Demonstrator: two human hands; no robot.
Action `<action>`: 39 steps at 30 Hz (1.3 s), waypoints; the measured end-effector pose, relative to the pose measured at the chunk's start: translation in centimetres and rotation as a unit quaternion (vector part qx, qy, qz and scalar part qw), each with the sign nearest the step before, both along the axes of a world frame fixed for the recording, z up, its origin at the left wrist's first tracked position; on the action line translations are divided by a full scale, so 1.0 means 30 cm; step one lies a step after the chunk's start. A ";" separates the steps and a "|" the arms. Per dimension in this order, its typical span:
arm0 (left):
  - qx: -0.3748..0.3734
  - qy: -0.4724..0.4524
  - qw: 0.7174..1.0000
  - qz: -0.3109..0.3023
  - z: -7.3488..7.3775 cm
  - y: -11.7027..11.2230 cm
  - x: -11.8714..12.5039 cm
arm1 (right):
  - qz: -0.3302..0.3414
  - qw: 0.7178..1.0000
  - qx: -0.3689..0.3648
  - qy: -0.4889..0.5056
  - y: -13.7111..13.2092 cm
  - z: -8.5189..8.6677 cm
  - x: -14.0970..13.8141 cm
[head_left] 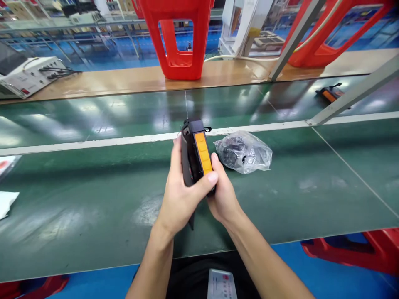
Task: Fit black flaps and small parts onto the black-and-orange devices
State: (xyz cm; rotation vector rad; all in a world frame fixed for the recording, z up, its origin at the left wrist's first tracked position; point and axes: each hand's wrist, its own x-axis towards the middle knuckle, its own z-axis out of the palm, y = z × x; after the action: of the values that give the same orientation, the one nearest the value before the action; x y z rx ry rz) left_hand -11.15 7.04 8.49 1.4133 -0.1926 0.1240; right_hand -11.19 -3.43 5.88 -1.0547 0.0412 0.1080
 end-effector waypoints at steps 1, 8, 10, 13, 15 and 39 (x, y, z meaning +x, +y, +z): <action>0.010 0.015 1.000 -0.002 -0.002 0.006 -0.017 | -0.005 1.000 0.008 0.010 -0.002 0.010 -0.003; -0.001 0.035 0.999 -0.019 0.003 0.010 -0.065 | -0.028 0.999 0.023 -0.010 -0.010 0.057 -0.015; 0.013 0.026 0.999 -0.022 0.005 0.001 -0.070 | -0.031 0.999 0.039 -0.017 -0.007 0.058 -0.016; 0.008 0.014 1.000 -0.016 0.005 -0.008 -0.079 | -0.023 0.999 0.045 -0.018 -0.004 0.060 -0.018; -0.007 0.009 0.999 -0.033 0.004 -0.006 -0.087 | -0.019 0.999 0.030 -0.013 -0.006 0.063 -0.020; -0.020 0.045 0.991 -0.123 0.049 0.043 -0.115 | 0.118 0.984 0.057 -0.119 -0.048 0.055 -0.097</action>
State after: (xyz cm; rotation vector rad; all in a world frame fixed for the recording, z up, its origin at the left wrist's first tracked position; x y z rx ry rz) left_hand -14.60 8.34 9.97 1.3416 -0.2856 -0.1380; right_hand -14.11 -4.88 7.55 -0.9491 -0.3030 0.1954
